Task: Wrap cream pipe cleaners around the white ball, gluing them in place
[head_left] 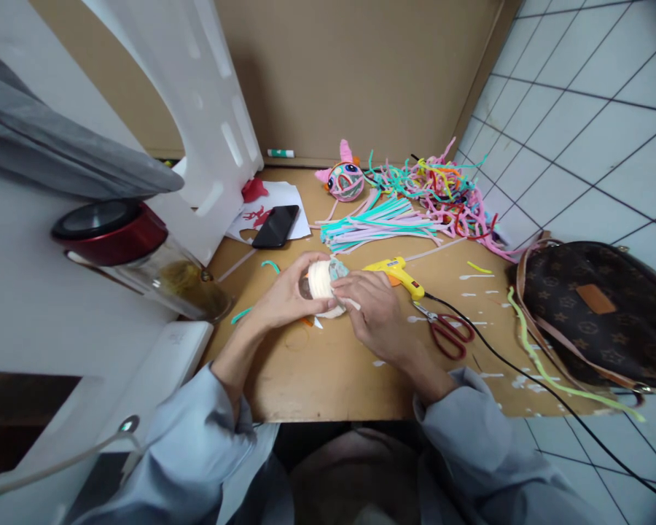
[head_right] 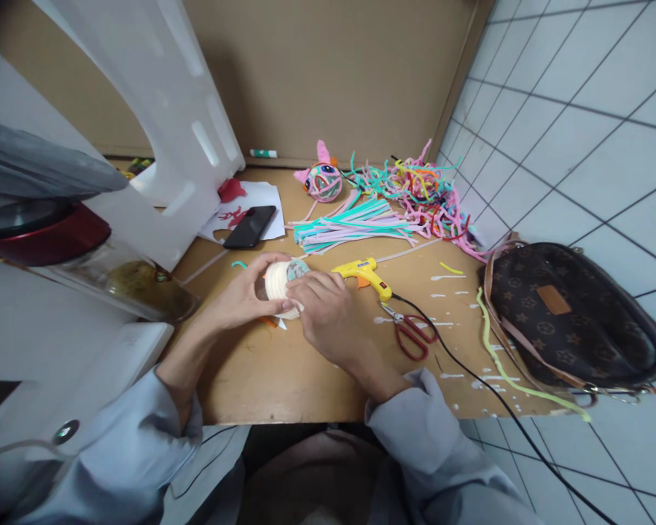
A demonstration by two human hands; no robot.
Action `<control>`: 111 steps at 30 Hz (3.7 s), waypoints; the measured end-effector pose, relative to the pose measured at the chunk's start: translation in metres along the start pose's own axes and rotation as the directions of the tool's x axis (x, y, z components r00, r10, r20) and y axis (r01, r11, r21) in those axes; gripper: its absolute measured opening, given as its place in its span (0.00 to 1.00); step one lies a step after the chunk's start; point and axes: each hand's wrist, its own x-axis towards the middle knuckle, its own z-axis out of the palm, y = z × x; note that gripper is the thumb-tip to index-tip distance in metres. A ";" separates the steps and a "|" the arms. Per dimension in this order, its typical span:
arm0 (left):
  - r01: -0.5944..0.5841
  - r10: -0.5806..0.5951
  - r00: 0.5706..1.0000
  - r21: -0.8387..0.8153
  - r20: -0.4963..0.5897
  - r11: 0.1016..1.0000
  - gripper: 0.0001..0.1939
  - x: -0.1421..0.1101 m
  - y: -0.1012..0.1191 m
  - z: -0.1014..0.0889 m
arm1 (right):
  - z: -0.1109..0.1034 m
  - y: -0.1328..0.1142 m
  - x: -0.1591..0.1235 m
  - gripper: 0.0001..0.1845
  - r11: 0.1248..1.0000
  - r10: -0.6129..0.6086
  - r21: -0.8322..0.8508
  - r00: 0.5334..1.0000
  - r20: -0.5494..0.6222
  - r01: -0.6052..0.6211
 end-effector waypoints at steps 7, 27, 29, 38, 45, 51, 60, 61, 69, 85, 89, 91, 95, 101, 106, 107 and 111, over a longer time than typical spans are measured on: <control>-0.031 0.031 0.999 -0.036 -0.014 0.999 0.40 0.000 0.000 0.002 | 0.000 0.001 -0.001 0.12 1.000 -0.016 0.009 1.000 -0.002 0.016; -0.139 0.140 0.990 0.079 -0.010 0.987 0.37 -0.001 -0.011 0.002 | 0.000 0.001 -0.001 0.12 1.000 -0.002 0.018 1.000 -0.006 0.002; -0.134 0.135 0.991 0.076 -0.007 0.988 0.36 -0.001 -0.010 0.002 | 0.000 0.001 0.000 0.12 1.000 0.000 0.025 1.000 0.004 0.000; -0.128 0.128 0.992 0.007 0.006 0.992 0.33 -0.001 -0.005 0.002 | 0.000 0.001 0.000 0.12 0.999 -0.010 0.035 1.000 -0.006 0.011; -0.133 0.133 0.991 0.016 0.000 0.991 0.35 -0.001 -0.007 0.004 | 0.000 0.002 0.000 0.12 1.000 -0.007 0.027 1.000 -0.006 0.007; -0.126 0.126 0.992 0.006 0.013 0.992 0.42 0.001 -0.009 0.005 | 0.001 0.003 0.000 0.12 0.998 -0.021 0.061 0.999 -0.026 0.022; -0.081 0.081 0.996 0.013 0.031 0.997 0.38 -0.001 0.000 0.002 | 0.001 0.002 0.000 0.12 0.995 -0.022 0.097 0.999 -0.033 0.025; -0.079 0.078 0.996 0.018 0.034 0.997 0.38 -0.001 0.000 0.002 | 0.001 0.002 0.000 0.12 0.995 -0.020 0.099 0.999 -0.026 0.023; -0.077 0.075 0.996 0.029 0.043 0.997 0.38 -0.002 0.000 -0.001 | -0.001 0.000 0.000 0.13 0.996 0.015 0.090 1.000 0.000 -0.015; -0.209 0.207 0.978 0.074 0.028 0.975 0.35 0.000 -0.007 -0.002 | 0.000 0.001 0.001 0.12 0.997 0.008 0.079 1.000 -0.021 -0.007; -0.207 0.206 0.978 0.081 0.029 0.975 0.35 0.000 -0.007 -0.001 | 0.000 0.001 0.001 0.13 0.998 0.018 0.061 0.999 -0.031 -0.016; -0.208 0.206 0.978 0.083 0.031 0.975 0.35 0.000 -0.007 -0.002 | 0.000 0.001 0.001 0.13 0.997 0.023 0.072 0.999 -0.028 -0.021; -0.205 0.203 0.979 0.070 0.028 0.976 0.35 0.001 -0.006 -0.002 | 0.000 0.001 0.000 0.12 0.998 0.020 0.058 0.999 -0.042 -0.017; -0.188 0.186 0.982 0.081 0.023 0.979 0.35 0.001 -0.005 -0.001 | 0.002 0.001 -0.003 0.15 1.000 0.022 0.021 1.000 -0.009 -0.022; -0.175 0.174 0.985 0.099 0.020 0.979 0.35 0.000 -0.001 0.000 | 0.005 0.002 -0.004 0.13 0.999 -0.037 -0.037 0.998 -0.046 0.035; -0.167 0.165 0.986 0.098 0.020 0.981 0.36 0.000 0.000 0.000 | 0.006 0.002 -0.004 0.13 0.998 -0.048 -0.046 0.997 -0.055 0.046; -0.115 0.116 0.993 0.052 -0.003 0.992 0.37 -0.001 0.002 0.001 | 0.007 0.002 -0.005 0.14 0.997 -0.042 -0.064 0.998 -0.036 0.040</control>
